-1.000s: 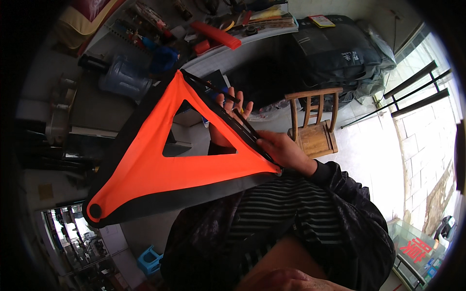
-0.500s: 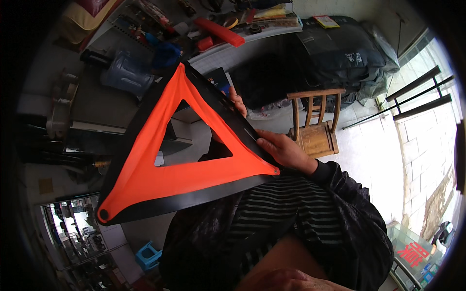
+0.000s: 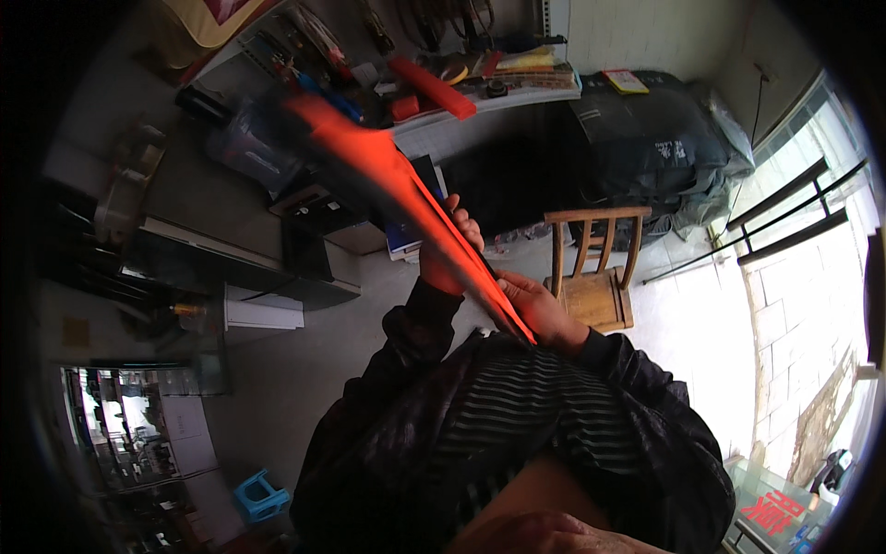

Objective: The person unfolds a red reflective safety triangle, extends its legs, and inserts a red plastic cover into the frame. The person then secures the cover by fastening a strap around the assembled unit.

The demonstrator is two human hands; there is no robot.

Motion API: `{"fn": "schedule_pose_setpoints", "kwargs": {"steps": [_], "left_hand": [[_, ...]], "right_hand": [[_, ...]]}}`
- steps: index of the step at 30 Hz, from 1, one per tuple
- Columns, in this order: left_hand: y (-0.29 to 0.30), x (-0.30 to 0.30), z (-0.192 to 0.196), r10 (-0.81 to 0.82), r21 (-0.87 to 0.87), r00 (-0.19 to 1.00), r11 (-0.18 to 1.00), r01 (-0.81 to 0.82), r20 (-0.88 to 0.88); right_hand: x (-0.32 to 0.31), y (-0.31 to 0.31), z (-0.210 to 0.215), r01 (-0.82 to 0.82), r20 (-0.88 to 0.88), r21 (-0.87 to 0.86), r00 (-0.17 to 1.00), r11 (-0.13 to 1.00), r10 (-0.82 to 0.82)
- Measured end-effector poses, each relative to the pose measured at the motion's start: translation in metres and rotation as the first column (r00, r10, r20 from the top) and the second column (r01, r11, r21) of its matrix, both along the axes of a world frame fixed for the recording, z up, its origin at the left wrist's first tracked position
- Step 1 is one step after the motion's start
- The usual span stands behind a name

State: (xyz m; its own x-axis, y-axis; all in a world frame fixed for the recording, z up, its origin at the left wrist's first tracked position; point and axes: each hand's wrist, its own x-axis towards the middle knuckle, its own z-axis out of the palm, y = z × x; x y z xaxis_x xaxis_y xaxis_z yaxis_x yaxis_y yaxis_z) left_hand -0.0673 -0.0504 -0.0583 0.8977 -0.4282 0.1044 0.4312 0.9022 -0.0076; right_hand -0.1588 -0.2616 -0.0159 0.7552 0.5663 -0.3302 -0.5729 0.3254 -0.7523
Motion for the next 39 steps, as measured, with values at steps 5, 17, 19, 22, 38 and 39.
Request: {"fn": "schedule_pose_setpoints", "kwargs": {"steps": [5,17,19,22,38,39], "left_hand": [[-0.016,-0.008,0.002,0.427,0.679,0.903,0.651,-0.339,0.042],[0.02,-0.006,-0.015,0.573,0.792,0.802,0.406,-0.456,0.168],[0.019,-0.009,-0.013,0.585,0.816,0.779,0.324,-0.478,0.224],[0.016,-0.01,-0.011,0.641,0.788,0.742,0.347,-0.508,0.196],[0.027,-0.033,0.035,0.695,0.891,0.612,-0.091,-0.444,0.377],[0.028,-0.033,0.036,0.688,0.879,0.605,-0.105,-0.464,0.402]], "right_hand": [[0.006,-0.016,-0.007,-0.168,0.19,-0.189,0.96,0.968,0.204],[0.031,-0.07,0.098,0.402,0.775,0.045,0.563,0.914,-0.286],[0.032,-0.079,0.125,0.341,0.827,0.128,0.482,0.931,-0.29],[0.024,-0.082,0.145,0.404,0.817,0.21,0.427,0.89,-0.387],[0.03,-0.087,0.142,0.749,0.897,0.053,0.255,0.66,-0.361],[0.031,-0.09,0.143,0.748,0.904,0.031,0.261,0.662,-0.338]]}}
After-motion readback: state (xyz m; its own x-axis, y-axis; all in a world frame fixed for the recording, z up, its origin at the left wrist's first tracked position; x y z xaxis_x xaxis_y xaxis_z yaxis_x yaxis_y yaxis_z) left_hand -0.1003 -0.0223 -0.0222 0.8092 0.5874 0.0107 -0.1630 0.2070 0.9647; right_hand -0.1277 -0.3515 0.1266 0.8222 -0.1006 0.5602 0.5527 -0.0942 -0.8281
